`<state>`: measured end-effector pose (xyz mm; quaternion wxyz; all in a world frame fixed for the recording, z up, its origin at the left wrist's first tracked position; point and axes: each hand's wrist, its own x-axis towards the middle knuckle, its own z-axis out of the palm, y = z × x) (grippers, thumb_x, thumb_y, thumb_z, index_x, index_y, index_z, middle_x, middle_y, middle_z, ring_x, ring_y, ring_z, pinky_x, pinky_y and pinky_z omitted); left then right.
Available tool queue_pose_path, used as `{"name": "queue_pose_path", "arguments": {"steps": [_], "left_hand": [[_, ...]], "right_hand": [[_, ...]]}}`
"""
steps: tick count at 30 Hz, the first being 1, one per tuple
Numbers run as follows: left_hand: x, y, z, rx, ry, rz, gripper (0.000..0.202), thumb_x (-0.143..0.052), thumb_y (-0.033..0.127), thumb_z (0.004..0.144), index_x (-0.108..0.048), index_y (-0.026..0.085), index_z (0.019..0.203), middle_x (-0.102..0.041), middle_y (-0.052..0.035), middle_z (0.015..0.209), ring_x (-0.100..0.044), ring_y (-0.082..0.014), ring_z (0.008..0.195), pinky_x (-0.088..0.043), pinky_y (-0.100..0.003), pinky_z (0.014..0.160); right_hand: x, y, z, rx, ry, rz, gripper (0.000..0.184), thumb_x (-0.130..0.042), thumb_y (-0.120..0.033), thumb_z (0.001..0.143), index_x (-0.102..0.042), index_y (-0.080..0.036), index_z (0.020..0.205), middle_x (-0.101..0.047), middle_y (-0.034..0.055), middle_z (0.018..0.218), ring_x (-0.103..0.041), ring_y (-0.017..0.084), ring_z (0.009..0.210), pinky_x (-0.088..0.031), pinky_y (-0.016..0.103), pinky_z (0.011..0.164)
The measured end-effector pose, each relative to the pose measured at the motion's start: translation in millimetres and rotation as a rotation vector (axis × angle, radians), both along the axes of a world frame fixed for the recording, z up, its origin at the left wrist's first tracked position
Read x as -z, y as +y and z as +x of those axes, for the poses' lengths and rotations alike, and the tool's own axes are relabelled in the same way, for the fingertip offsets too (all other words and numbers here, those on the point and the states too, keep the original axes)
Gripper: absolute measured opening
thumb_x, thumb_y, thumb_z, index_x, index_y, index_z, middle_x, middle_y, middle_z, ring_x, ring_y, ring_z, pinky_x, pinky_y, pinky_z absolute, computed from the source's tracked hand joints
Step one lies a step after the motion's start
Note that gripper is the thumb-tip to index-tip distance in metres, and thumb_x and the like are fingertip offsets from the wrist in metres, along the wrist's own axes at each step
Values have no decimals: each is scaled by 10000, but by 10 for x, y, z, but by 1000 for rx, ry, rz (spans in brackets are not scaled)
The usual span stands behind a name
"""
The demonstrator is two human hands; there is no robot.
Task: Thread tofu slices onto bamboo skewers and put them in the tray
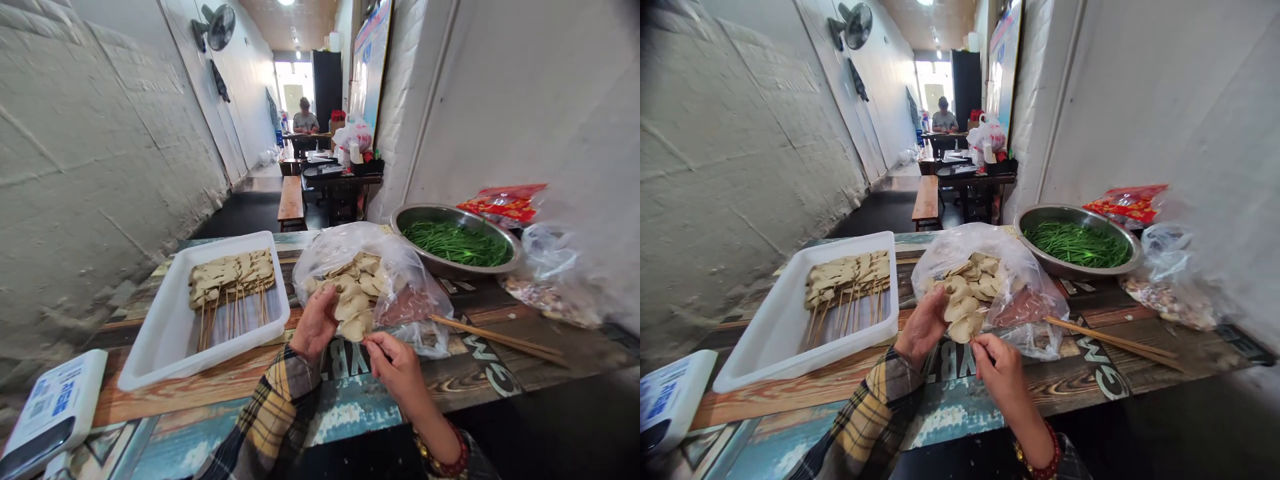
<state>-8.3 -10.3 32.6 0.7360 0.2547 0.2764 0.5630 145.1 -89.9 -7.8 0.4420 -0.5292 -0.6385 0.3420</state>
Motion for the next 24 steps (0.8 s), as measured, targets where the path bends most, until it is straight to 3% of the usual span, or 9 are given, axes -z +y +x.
{"name": "queue_pose_path", "arguments": {"steps": [6,13,20,24], "left_hand": [[36,21,4,20,-19,-4,291,-814,266,633,-660,154,853,-705,-47,768,-682,-229,820,-550,-317,723],[57,84,-51,-125,-13,1,313,-826,281,590,-655,146,815,-694,-40,710,-672,-204,703,-536,-299,641],[47,89,-76,-112,-18,4,331,-807,366,612,-648,150,806,-686,-41,696,-665,-197,676,-541,-303,628],[92,103,-55,-181,35,16,356,-813,386,596,-631,153,793,-664,-24,655,-660,-186,661,-522,-282,591]], "right_hand": [[41,-5,-120,44,11,-5,311,-480,-402,919,-645,-167,799,-525,-40,450,-514,120,426,-382,220,482],[118,-97,-154,42,-32,-70,372,-467,-448,914,-692,-152,938,-589,-11,523,-529,128,414,-403,223,447],[135,-142,-164,101,-186,97,308,-525,-381,892,-714,-165,780,-659,25,643,-614,161,614,-457,234,601],[151,-141,-170,89,-175,114,292,-521,-356,891,-737,-163,853,-685,24,664,-621,153,591,-463,228,587]]}}
